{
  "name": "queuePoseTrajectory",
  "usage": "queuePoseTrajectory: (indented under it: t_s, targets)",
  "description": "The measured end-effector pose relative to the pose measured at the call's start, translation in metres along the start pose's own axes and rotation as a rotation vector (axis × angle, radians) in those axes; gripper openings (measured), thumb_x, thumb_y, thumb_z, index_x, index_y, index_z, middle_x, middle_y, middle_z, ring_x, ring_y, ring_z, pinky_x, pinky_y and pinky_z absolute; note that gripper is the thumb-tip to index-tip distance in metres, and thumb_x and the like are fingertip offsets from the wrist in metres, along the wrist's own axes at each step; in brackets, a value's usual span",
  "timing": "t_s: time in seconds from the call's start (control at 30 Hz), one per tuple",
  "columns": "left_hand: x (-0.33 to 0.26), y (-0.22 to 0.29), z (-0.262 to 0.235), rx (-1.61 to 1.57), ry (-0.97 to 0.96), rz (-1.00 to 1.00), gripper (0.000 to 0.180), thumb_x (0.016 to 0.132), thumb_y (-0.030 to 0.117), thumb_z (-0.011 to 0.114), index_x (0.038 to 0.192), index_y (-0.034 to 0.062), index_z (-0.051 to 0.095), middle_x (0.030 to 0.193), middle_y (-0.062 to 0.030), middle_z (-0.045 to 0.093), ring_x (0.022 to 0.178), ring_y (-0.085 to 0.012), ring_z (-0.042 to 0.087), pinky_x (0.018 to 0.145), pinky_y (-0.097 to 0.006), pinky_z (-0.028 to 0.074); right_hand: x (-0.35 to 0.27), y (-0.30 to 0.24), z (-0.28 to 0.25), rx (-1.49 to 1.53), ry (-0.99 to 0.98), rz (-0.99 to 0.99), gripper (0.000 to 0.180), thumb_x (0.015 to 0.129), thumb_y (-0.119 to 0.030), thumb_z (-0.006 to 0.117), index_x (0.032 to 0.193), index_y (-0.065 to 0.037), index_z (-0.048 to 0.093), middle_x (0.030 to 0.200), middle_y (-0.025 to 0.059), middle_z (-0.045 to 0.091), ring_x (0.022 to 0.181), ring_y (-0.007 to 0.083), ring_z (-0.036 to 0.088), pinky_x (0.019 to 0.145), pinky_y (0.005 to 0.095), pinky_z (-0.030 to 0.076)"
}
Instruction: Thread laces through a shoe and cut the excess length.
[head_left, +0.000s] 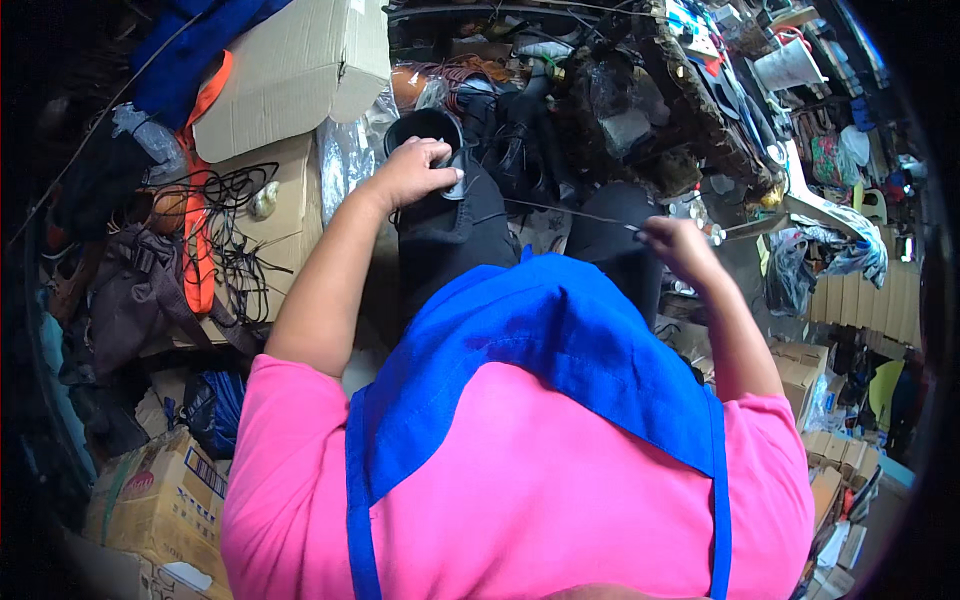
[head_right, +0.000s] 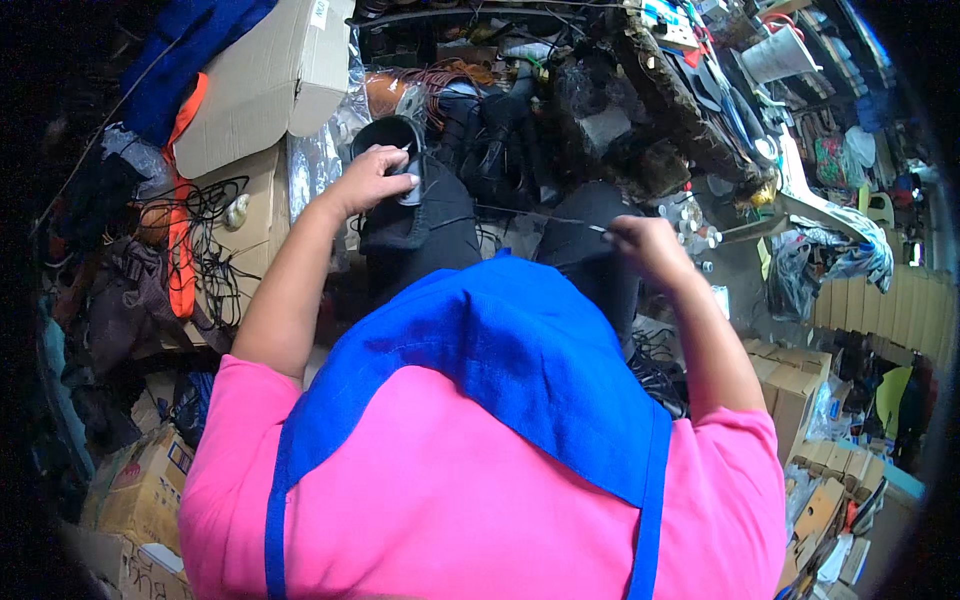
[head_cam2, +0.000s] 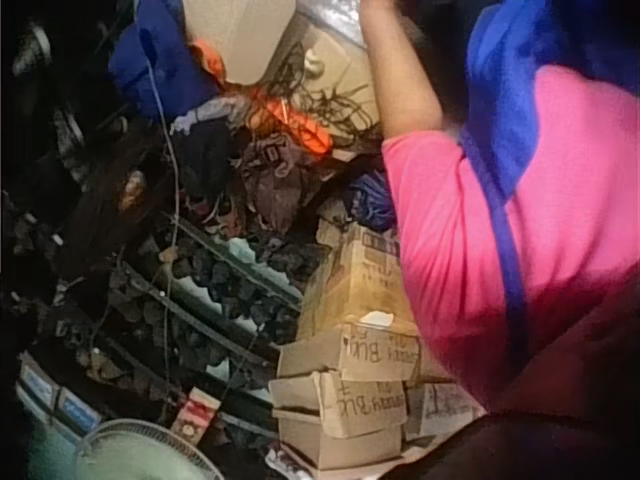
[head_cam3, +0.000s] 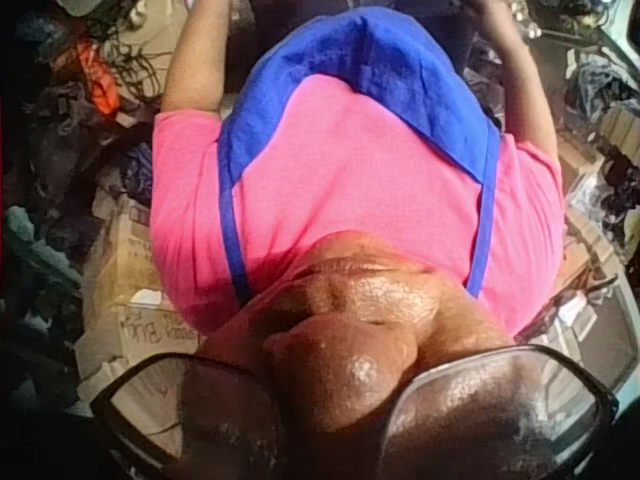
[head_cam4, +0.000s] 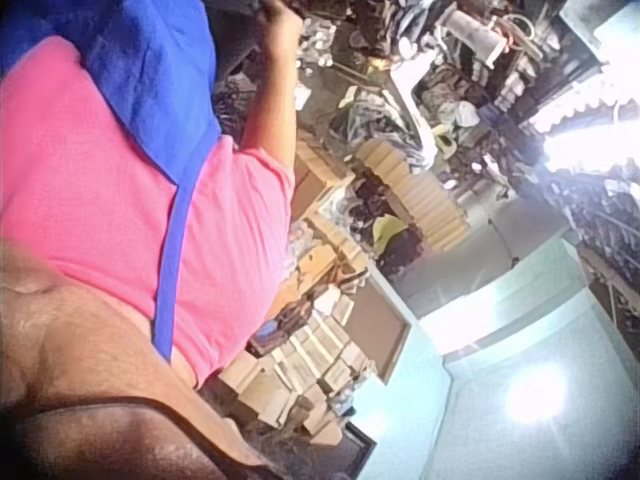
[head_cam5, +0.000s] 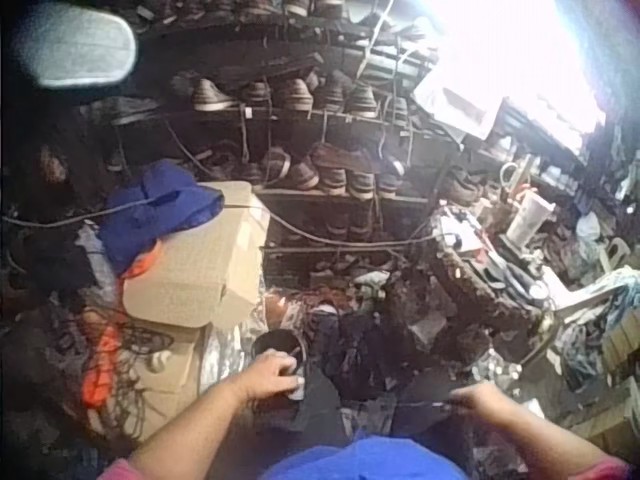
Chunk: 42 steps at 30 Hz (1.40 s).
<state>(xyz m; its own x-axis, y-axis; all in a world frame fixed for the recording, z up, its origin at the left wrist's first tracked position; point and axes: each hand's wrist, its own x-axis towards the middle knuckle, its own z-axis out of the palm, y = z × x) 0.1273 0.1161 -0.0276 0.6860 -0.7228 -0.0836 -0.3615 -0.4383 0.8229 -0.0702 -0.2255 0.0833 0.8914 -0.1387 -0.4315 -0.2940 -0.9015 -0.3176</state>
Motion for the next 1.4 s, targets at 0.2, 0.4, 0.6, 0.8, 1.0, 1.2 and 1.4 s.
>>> queuePoseTrajectory:
  t_s: [0.2,0.4,0.6,0.8,1.0,1.2,1.4]
  targets:
    - [-0.006,0.016,-0.01,-0.198,-0.304,-0.209,0.033,0.071,0.033,0.072,0.079,0.0031,0.06,0.071,-0.0075,0.058,0.07,-0.0142,0.054,0.065,-0.031,0.043,0.006,-0.046,-0.038,0.875,0.25,-0.19,0.022,0.081,-0.021,0.068,0.089,-0.001,0.068,0.077,0.0011,0.063,0.07,0.0073,0.054,0.065,0.0218,0.041]
    - [-0.013,0.046,-0.013,0.129,-0.331,-0.236,0.031,0.076,0.02,0.068,0.096,-0.0022,0.061,0.088,-0.0032,0.065,0.081,-0.0111,0.056,0.077,-0.026,0.044,0.04,-0.115,-0.02,1.623,0.21,-0.503,0.025,0.09,-0.03,0.059,0.09,-0.005,0.064,0.082,0.0036,0.062,0.074,0.0106,0.055,0.069,0.0252,0.043]
    - [-0.027,0.015,0.038,-0.022,0.276,-0.132,0.038,0.078,0.038,0.062,0.082,0.0,0.061,0.078,-0.022,0.062,0.078,-0.0368,0.061,0.07,-0.041,0.047,0.058,-0.083,0.0,0.741,0.056,-0.456,0.037,0.093,-0.038,0.052,0.097,-0.003,0.063,0.092,0.0081,0.066,0.088,0.0165,0.061,0.078,0.0257,0.044]
    - [-0.014,0.038,0.045,0.307,0.407,-0.212,0.046,0.082,0.046,0.06,0.069,0.0022,0.06,0.071,-0.0227,0.06,0.071,-0.0401,0.06,0.064,-0.044,0.047,0.046,-0.037,0.031,-0.254,0.09,-0.378,0.041,0.087,-0.047,0.052,0.075,-0.008,0.059,0.067,0.0131,0.061,0.074,0.0323,0.06,0.077,0.0427,0.038]
    - [-0.014,0.028,0.039,0.16,0.325,-0.347,0.05,0.084,0.05,0.056,0.07,0.002,0.059,0.071,-0.0236,0.059,0.072,-0.0417,0.058,0.065,-0.044,0.046,-0.011,0.154,0.016,-0.222,0.162,0.039,0.035,0.085,-0.038,0.058,0.067,-0.008,0.057,0.067,0.0133,0.061,0.071,0.0319,0.059,0.076,0.0417,0.038]
    - [-0.003,0.029,0.03,0.1,0.11,-0.309,0.045,0.079,0.048,0.064,0.078,0.0034,0.064,0.073,-0.0182,0.062,0.072,-0.0352,0.061,0.069,-0.041,0.047,-0.048,0.189,0.092,1.01,0.062,0.512,0.03,0.09,-0.037,0.057,0.102,-0.009,0.059,0.075,0.0037,0.061,0.069,0.0137,0.057,0.059,0.0298,0.041]
    - [-0.013,0.079,0.003,-0.13,-0.081,-0.241,0.027,0.075,0.019,0.074,0.093,0.0019,0.065,0.084,-0.0071,0.067,0.074,-0.0109,0.061,0.071,-0.024,0.047,-0.015,0.246,0.08,0.362,0.597,0.252,0.055,0.083,-0.032,0.064,0.128,-0.004,0.05,0.116,0.0175,0.059,0.101,0.0245,0.059,0.088,0.0328,0.045]
